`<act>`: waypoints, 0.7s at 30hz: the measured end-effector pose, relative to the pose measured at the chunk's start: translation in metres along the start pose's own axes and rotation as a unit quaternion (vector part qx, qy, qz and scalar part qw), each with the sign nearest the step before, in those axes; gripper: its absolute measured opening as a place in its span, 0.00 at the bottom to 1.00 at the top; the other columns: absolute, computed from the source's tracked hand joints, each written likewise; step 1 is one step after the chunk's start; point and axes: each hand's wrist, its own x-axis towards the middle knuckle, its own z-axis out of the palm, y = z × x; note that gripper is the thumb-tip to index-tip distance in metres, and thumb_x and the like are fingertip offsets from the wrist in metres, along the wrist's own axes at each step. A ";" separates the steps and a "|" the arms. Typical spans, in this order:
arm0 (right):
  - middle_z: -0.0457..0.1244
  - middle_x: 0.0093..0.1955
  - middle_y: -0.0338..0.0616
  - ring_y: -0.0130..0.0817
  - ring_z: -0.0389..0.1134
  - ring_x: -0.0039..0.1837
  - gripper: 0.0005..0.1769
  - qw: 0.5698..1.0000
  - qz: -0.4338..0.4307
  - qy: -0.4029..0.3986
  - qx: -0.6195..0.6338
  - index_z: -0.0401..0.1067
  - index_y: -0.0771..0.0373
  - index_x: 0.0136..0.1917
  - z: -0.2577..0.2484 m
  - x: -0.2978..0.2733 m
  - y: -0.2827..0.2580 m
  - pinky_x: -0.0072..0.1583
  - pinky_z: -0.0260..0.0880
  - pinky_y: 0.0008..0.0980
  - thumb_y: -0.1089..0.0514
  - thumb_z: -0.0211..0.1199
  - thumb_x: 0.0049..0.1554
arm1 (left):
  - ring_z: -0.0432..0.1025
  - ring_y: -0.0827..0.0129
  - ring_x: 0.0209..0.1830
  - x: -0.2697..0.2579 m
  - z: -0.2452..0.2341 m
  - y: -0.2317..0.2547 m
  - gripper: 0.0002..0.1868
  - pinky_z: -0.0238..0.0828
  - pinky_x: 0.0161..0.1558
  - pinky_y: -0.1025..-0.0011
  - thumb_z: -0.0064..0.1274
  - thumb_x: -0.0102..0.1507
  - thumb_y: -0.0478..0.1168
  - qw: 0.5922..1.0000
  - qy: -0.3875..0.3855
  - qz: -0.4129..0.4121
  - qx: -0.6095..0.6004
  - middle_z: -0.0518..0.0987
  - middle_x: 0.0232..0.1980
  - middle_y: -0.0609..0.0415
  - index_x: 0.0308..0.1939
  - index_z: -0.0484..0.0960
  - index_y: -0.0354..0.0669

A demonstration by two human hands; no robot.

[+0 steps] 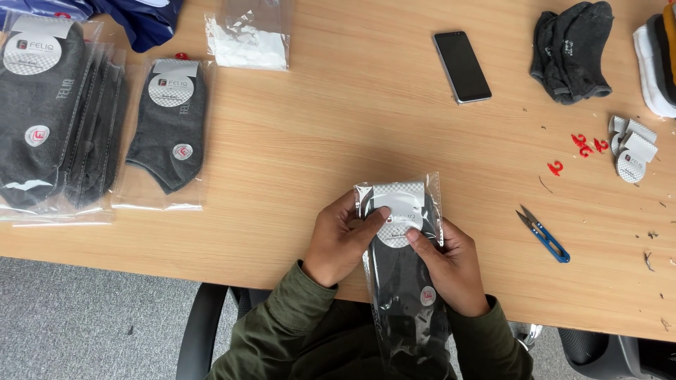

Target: Packaging socks by folding them, applying stickers, attaching cardboard headers, and placing them into plastic sleeves.

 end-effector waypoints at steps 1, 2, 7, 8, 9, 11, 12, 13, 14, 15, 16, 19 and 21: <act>0.68 0.33 0.45 0.24 0.62 0.42 0.07 1.000 -0.001 0.001 0.000 0.80 0.68 0.49 -0.002 0.001 0.005 0.45 0.70 0.28 0.64 0.69 0.57 | 0.75 0.68 0.41 0.000 0.000 0.001 0.13 0.82 0.38 0.70 0.60 0.65 0.35 1.000 -0.001 0.001 0.000 0.82 0.38 0.42 0.51 0.83 0.29; 0.68 0.36 0.43 0.24 0.64 0.44 0.09 1.000 -0.008 0.018 0.016 0.78 0.68 0.53 -0.005 0.002 0.009 0.48 0.70 0.28 0.62 0.65 0.60 | 0.75 0.69 0.41 0.000 -0.001 0.002 0.13 0.82 0.37 0.71 0.61 0.64 0.35 1.000 -0.005 0.007 -0.001 0.83 0.38 0.42 0.51 0.84 0.29; 0.69 0.44 0.43 0.24 0.63 0.50 0.13 0.995 -0.047 0.084 0.008 0.76 0.66 0.61 -0.023 0.012 0.023 0.55 0.68 0.28 0.60 0.61 0.65 | 0.76 0.68 0.41 -0.004 0.001 0.002 0.13 0.83 0.35 0.68 0.63 0.63 0.33 0.999 -0.035 0.015 0.000 0.84 0.37 0.41 0.50 0.85 0.29; 0.69 0.43 0.44 0.24 0.64 0.48 0.10 0.995 -0.051 0.090 0.006 0.77 0.67 0.58 -0.023 0.013 0.021 0.54 0.69 0.29 0.62 0.64 0.63 | 0.75 0.70 0.40 -0.004 0.001 -0.002 0.13 0.82 0.35 0.69 0.62 0.64 0.34 0.999 -0.046 0.011 -0.005 0.84 0.38 0.42 0.51 0.85 0.30; 0.69 0.41 0.45 0.24 0.64 0.47 0.08 0.994 -0.054 0.097 0.003 0.78 0.68 0.54 -0.023 0.014 0.019 0.53 0.69 0.30 0.65 0.67 0.61 | 0.74 0.72 0.40 -0.004 0.001 -0.006 0.13 0.82 0.36 0.71 0.62 0.64 0.34 0.998 -0.057 0.006 -0.009 0.85 0.39 0.42 0.52 0.85 0.31; 0.69 0.41 0.44 0.23 0.64 0.47 0.07 0.993 -0.055 0.107 0.012 0.78 0.68 0.53 -0.020 0.014 0.018 0.53 0.70 0.29 0.66 0.68 0.60 | 0.74 0.71 0.40 -0.004 0.004 -0.001 0.14 0.82 0.36 0.71 0.62 0.64 0.34 0.998 -0.062 0.002 -0.008 0.85 0.39 0.42 0.52 0.85 0.31; 0.69 0.41 0.43 0.23 0.64 0.46 0.07 0.991 -0.057 0.116 0.022 0.78 0.68 0.52 -0.018 0.015 0.017 0.53 0.70 0.29 0.66 0.69 0.59 | 0.75 0.70 0.39 -0.004 0.005 0.001 0.14 0.82 0.36 0.70 0.62 0.64 0.35 0.998 -0.065 -0.001 -0.007 0.85 0.39 0.42 0.52 0.85 0.30; 0.69 0.41 0.43 0.23 0.64 0.46 0.07 0.991 -0.056 0.116 0.022 0.78 0.68 0.52 -0.017 0.015 0.016 0.53 0.70 0.29 0.66 0.69 0.59 | 0.75 0.70 0.39 -0.005 0.003 -0.006 0.14 0.82 0.36 0.70 0.62 0.64 0.35 0.998 -0.064 -0.001 -0.007 0.85 0.39 0.42 0.52 0.85 0.30; 0.68 0.41 0.43 0.23 0.63 0.47 0.06 0.990 -0.058 0.122 0.030 0.78 0.68 0.52 -0.015 0.015 0.016 0.53 0.70 0.28 0.67 0.68 0.60 | 0.74 0.71 0.39 -0.006 0.001 -0.012 0.14 0.81 0.36 0.72 0.63 0.64 0.35 0.998 -0.058 -0.007 -0.007 0.85 0.39 0.43 0.51 0.85 0.31; 0.68 0.41 0.43 0.22 0.63 0.47 0.06 0.989 -0.060 0.128 0.038 0.77 0.68 0.52 -0.013 0.015 0.015 0.53 0.69 0.28 0.67 0.68 0.60 | 0.73 0.73 0.39 -0.007 -0.001 -0.019 0.14 0.81 0.36 0.74 0.63 0.64 0.35 0.999 -0.052 -0.013 -0.007 0.85 0.39 0.43 0.51 0.85 0.31; 0.68 0.41 0.43 0.22 0.63 0.47 0.06 0.989 -0.059 0.128 0.037 0.77 0.68 0.52 -0.012 0.015 0.014 0.53 0.69 0.28 0.67 0.68 0.60 | 0.73 0.73 0.39 -0.007 0.002 -0.011 0.14 0.81 0.36 0.74 0.63 0.64 0.35 0.999 -0.052 -0.014 -0.007 0.85 0.39 0.43 0.51 0.85 0.31; 0.67 0.39 0.43 0.22 0.63 0.46 0.05 0.988 -0.056 0.136 0.038 0.77 0.68 0.51 -0.010 0.014 0.012 0.52 0.69 0.27 0.68 0.68 0.60 | 0.74 0.72 0.38 -0.006 0.007 0.000 0.13 0.81 0.36 0.72 0.63 0.64 0.35 0.998 -0.061 -0.014 -0.003 0.84 0.39 0.43 0.50 0.85 0.31; 0.68 0.41 0.46 0.24 0.64 0.47 0.06 0.989 -0.050 0.131 0.040 0.77 0.68 0.53 -0.011 0.015 0.014 0.53 0.70 0.29 0.67 0.68 0.60 | 0.73 0.74 0.36 -0.004 0.006 -0.006 0.13 0.78 0.35 0.77 0.63 0.63 0.34 0.999 -0.042 -0.020 -0.004 0.85 0.38 0.44 0.50 0.86 0.31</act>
